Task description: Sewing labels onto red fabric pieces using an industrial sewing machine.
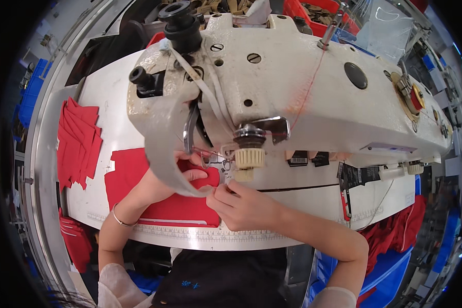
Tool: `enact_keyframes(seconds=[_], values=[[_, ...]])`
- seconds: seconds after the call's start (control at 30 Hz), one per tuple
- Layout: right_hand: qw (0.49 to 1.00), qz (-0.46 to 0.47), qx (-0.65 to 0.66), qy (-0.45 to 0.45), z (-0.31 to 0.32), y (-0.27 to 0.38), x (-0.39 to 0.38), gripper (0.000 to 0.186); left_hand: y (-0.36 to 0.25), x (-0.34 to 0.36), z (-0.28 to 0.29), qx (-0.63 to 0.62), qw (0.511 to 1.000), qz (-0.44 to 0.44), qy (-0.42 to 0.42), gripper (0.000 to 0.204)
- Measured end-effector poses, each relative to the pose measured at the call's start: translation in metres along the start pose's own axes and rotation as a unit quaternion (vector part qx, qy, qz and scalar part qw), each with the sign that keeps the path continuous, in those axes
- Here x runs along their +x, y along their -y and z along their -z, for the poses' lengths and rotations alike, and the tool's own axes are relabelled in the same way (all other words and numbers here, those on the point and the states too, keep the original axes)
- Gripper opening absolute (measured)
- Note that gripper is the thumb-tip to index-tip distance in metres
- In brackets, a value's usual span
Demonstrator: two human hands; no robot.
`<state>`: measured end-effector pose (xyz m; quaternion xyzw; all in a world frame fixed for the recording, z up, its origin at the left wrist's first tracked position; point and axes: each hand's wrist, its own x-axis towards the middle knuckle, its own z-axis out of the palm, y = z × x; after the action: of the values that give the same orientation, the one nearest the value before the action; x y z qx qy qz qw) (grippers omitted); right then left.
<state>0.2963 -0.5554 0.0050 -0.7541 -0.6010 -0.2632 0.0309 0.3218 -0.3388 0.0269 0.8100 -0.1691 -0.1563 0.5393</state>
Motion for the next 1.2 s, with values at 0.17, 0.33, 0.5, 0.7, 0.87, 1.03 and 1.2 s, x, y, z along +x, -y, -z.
enact_keyframes(seconds=[0.17, 0.33, 0.5, 0.7, 0.87, 1.03, 1.2], values=[[0.999, -0.022, 0.031, -0.027, 0.001, 0.002, -0.003, 0.036, 0.010, -0.002, -0.007, -0.061, 0.996, 0.031, -0.062, 0.018], [0.999, 0.022, -0.036, -0.004, 0.006, -0.005, -0.001, 0.040, 0.012, -0.001, -0.011, -0.064, 0.992, 0.072, -0.081, 0.018], [0.994, 0.041, -0.085, 0.048, 0.009, -0.004, -0.001, 0.029, 0.001, 0.000, -0.009, -0.068, 0.989, 0.097, -0.094, 0.017], [0.995, 0.038, -0.088, 0.039, 0.007, -0.002, -0.003, 0.029, -0.008, 0.001, -0.007, -0.044, 0.987, 0.132, -0.078, 0.017], [0.994, 0.052, -0.091, 0.042, 0.010, -0.006, 0.000, 0.031, 0.006, -0.001, -0.011, -0.051, 0.990, 0.095, -0.090, 0.015], [0.994, 0.035, -0.081, 0.067, 0.007, -0.005, -0.001, 0.040, 0.014, 0.001, -0.017, -0.013, 0.995, 0.023, -0.095, 0.015], [0.995, -0.078, 0.019, 0.051, -0.002, 0.007, -0.005, 0.039, 0.017, -0.002, -0.024, 0.042, 0.993, 0.044, -0.101, 0.017]])
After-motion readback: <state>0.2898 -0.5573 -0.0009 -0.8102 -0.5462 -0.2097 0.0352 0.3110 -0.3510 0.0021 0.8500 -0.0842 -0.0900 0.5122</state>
